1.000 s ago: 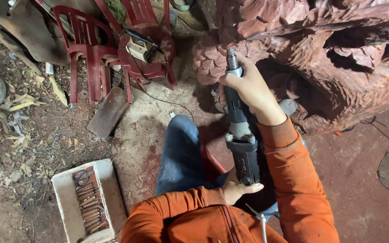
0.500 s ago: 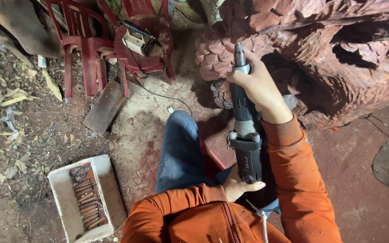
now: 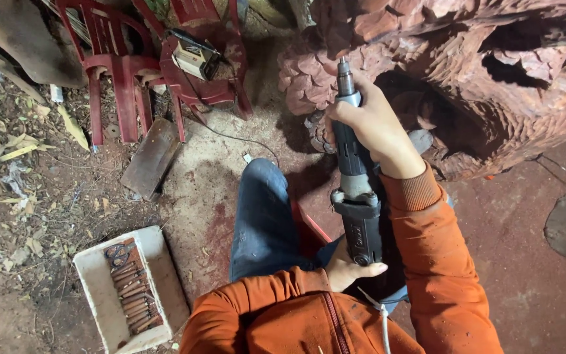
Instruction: Carving details into a large wooden sculpture using a power rotary tool
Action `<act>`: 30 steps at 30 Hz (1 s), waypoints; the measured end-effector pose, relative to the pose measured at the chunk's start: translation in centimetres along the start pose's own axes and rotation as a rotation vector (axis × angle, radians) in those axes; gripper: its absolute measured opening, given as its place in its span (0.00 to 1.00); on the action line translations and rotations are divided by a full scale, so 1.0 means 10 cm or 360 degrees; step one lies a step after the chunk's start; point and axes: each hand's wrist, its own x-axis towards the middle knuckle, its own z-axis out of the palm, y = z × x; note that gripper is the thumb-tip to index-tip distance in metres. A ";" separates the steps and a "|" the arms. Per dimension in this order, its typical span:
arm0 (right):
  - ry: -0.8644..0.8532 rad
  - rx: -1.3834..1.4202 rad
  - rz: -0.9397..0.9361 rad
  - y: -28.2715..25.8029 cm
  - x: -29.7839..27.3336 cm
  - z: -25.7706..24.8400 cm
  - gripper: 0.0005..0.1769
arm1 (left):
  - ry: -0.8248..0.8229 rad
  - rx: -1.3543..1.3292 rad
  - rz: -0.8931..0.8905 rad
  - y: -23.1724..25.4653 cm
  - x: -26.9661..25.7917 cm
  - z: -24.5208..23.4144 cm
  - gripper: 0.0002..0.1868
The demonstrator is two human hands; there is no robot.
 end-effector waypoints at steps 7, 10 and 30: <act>0.0022 0.0070 -0.0084 0.06 0.04 0.05 0.37 | 0.0035 0.0136 -0.0151 0.04 -0.07 -0.10 0.16; -0.0022 0.0105 -0.0118 0.00 0.03 0.12 0.37 | 0.0056 0.0074 -0.0093 -0.05 -0.10 -0.19 0.14; 0.0029 0.0062 0.0004 -0.02 0.05 0.12 0.40 | 0.0069 0.0203 -0.0140 -0.03 -0.09 -0.25 0.15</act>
